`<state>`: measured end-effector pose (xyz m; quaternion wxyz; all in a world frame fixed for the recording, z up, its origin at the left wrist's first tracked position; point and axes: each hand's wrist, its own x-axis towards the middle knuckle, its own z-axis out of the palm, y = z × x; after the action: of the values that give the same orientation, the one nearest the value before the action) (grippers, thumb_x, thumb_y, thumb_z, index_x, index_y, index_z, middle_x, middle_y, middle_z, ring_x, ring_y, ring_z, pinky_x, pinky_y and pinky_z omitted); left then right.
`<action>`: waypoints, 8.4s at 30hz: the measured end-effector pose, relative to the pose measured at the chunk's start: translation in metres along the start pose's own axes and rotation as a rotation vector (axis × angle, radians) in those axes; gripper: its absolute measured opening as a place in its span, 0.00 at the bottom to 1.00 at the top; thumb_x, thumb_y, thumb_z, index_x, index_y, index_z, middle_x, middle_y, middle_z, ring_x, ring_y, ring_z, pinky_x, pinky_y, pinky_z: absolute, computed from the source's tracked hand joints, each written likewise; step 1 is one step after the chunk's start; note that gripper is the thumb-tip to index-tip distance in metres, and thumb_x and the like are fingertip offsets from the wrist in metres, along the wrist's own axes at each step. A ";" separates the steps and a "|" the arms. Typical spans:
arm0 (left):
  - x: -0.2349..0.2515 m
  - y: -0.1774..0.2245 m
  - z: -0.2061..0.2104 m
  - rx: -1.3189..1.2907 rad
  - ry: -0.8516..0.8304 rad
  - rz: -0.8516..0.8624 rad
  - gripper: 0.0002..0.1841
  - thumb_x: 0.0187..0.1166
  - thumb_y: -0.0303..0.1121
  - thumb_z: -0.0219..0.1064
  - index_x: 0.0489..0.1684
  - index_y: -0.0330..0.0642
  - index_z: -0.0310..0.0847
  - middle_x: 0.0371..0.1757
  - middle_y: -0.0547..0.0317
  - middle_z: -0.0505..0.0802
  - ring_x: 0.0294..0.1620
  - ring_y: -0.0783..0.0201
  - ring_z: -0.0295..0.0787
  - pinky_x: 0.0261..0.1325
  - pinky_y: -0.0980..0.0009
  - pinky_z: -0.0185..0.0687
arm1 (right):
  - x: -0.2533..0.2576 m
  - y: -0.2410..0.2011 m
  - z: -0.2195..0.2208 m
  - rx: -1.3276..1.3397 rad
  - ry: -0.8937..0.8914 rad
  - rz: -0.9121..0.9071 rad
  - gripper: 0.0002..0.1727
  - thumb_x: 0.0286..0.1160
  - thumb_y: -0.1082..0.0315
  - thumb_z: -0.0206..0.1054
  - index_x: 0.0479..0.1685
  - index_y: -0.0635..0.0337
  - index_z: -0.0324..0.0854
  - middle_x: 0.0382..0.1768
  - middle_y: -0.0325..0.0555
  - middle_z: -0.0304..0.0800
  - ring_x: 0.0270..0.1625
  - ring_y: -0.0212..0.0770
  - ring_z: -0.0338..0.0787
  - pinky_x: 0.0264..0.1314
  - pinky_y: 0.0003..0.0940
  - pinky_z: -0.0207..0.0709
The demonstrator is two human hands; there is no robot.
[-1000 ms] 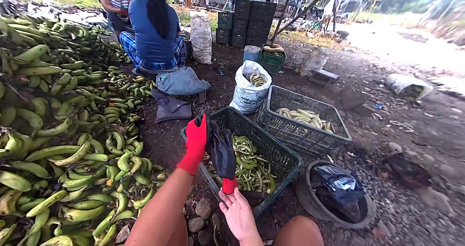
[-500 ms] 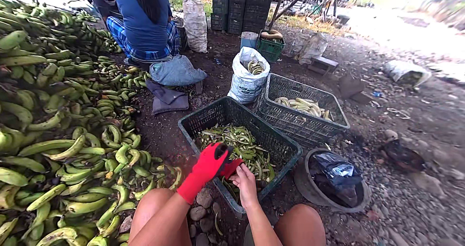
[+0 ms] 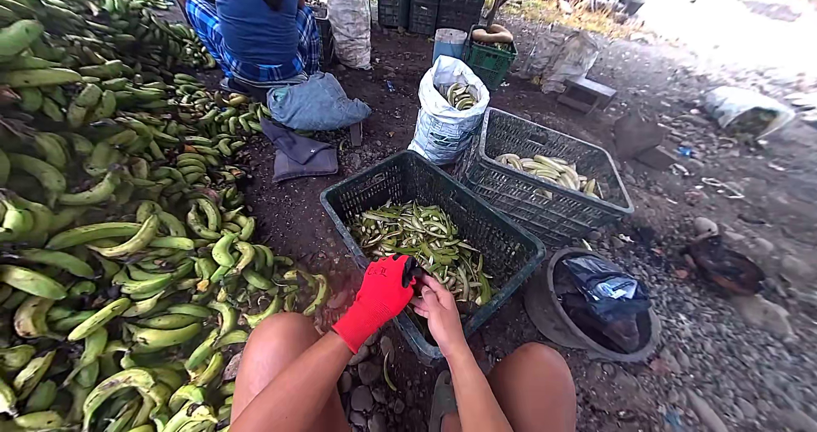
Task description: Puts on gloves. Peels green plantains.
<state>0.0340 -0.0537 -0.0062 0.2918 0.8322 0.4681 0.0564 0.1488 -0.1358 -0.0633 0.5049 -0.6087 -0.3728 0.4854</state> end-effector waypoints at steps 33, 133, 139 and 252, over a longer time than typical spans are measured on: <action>-0.041 -0.016 0.022 -0.577 -0.067 0.465 0.19 0.79 0.26 0.60 0.64 0.23 0.80 0.64 0.33 0.87 0.70 0.49 0.81 0.78 0.59 0.67 | 0.026 0.006 0.008 0.355 0.414 -0.202 0.27 0.94 0.64 0.30 0.79 0.73 0.59 0.61 0.52 0.79 0.62 0.30 0.81 0.68 0.25 0.75; 0.111 -0.022 0.029 0.018 -0.441 0.250 0.20 0.82 0.30 0.64 0.72 0.38 0.81 0.70 0.36 0.86 0.75 0.40 0.78 0.81 0.41 0.64 | 0.059 -0.062 -0.147 -0.953 0.220 0.070 0.36 0.81 0.50 0.68 0.84 0.59 0.70 0.67 0.67 0.86 0.74 0.65 0.84 0.79 0.63 0.69; 0.142 0.000 0.117 0.605 -0.752 0.170 0.28 0.75 0.43 0.73 0.76 0.47 0.80 0.73 0.35 0.84 0.75 0.31 0.76 0.72 0.25 0.66 | 0.055 -0.042 -0.147 -0.844 0.183 0.033 0.45 0.80 0.47 0.68 0.95 0.49 0.53 0.66 0.62 0.88 0.71 0.62 0.87 0.77 0.60 0.73; 0.081 -0.049 -0.015 -1.093 0.406 0.165 0.24 0.94 0.40 0.44 0.73 0.32 0.74 0.49 0.55 0.92 0.46 0.70 0.90 0.53 0.72 0.88 | 0.055 -0.021 -0.051 -1.023 -0.077 -0.478 0.33 0.84 0.45 0.52 0.81 0.55 0.77 0.65 0.61 0.89 0.74 0.64 0.83 0.84 0.65 0.62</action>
<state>0.0368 0.0382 -0.0350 0.5778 0.5670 0.3514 0.4702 0.2123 -0.0927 -0.0539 0.2277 -0.6564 -0.7061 0.1368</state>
